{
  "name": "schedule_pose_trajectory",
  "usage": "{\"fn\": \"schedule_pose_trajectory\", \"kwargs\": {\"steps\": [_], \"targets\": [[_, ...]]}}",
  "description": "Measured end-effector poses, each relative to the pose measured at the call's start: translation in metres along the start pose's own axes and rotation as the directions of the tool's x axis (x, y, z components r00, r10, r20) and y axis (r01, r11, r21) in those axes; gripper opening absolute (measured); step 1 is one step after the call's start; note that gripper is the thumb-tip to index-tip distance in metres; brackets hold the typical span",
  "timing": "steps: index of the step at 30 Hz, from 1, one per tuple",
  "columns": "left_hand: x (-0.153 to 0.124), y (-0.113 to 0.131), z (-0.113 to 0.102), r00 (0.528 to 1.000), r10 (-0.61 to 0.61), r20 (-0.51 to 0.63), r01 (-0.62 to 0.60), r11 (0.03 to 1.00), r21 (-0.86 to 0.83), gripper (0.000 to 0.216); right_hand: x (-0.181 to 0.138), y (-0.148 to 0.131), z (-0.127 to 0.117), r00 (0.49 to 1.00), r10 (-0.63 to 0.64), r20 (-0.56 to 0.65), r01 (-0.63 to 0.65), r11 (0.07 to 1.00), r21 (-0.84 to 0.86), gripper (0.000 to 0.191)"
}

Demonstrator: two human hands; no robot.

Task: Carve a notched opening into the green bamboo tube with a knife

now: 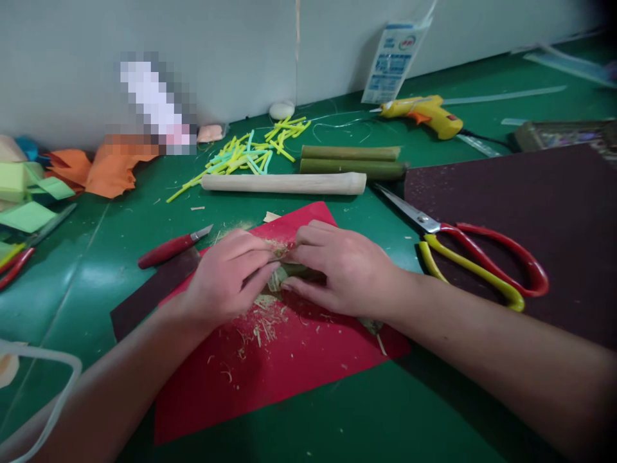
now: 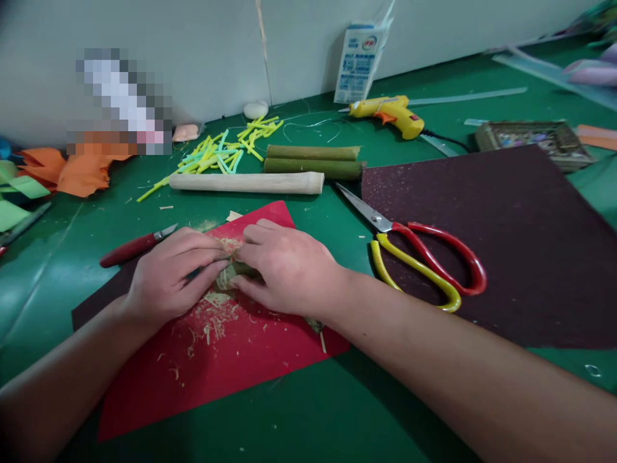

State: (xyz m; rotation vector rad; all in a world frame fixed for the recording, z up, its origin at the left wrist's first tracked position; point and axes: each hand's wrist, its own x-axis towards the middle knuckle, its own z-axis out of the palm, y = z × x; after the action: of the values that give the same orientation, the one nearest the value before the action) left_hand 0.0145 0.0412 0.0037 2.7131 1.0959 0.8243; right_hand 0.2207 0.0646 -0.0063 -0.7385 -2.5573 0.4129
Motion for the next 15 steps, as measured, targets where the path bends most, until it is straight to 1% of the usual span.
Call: {"fn": "schedule_pose_trajectory", "kwargs": {"steps": [2,3,6,8,11,12,13,15], "targets": [[0.001,0.004,0.001,0.999,-0.039,0.000,0.039,0.999,0.000,0.008,0.000,0.000,0.000,1.000,0.004,0.002,-0.004,1.000,-0.004,0.026],[0.001,0.006,0.001,0.999,-0.038,0.000,0.038,0.999,-0.015,0.008,0.000,0.000,0.001,1.000,0.007,0.001,-0.007,1.000,-0.003,0.026],[-0.002,0.011,-0.001,1.000,0.013,0.002,-0.013,0.997,-0.078,0.006,0.001,0.001,0.002,1.000,0.010,0.001,-0.010,1.000,-0.004,0.026],[-0.004,0.011,-0.004,1.000,0.019,-0.025,-0.021,0.997,-0.075,0.007,0.000,0.001,0.002,1.000,0.009,0.003,-0.008,1.000,-0.007,0.025],[-0.004,0.006,-0.006,0.990,-0.063,-0.125,0.064,0.998,0.003,0.011,0.000,0.001,0.001,1.000,0.009,0.005,-0.009,1.000,-0.007,0.027],[-0.003,0.004,-0.006,0.988,-0.082,-0.129,0.086,0.996,0.018,0.012,-0.001,0.001,0.000,1.000,0.012,0.005,-0.012,1.000,-0.005,0.027],[-0.003,0.002,-0.005,0.990,-0.090,-0.108,0.093,0.995,0.021,0.011,-0.001,0.001,0.000,1.000,0.015,0.007,-0.015,1.000,-0.003,0.027],[-0.001,0.000,-0.003,0.997,-0.073,-0.023,0.073,0.997,-0.004,0.008,-0.001,0.001,0.000,1.000,0.019,0.011,-0.019,1.000,-0.008,0.027]]}}
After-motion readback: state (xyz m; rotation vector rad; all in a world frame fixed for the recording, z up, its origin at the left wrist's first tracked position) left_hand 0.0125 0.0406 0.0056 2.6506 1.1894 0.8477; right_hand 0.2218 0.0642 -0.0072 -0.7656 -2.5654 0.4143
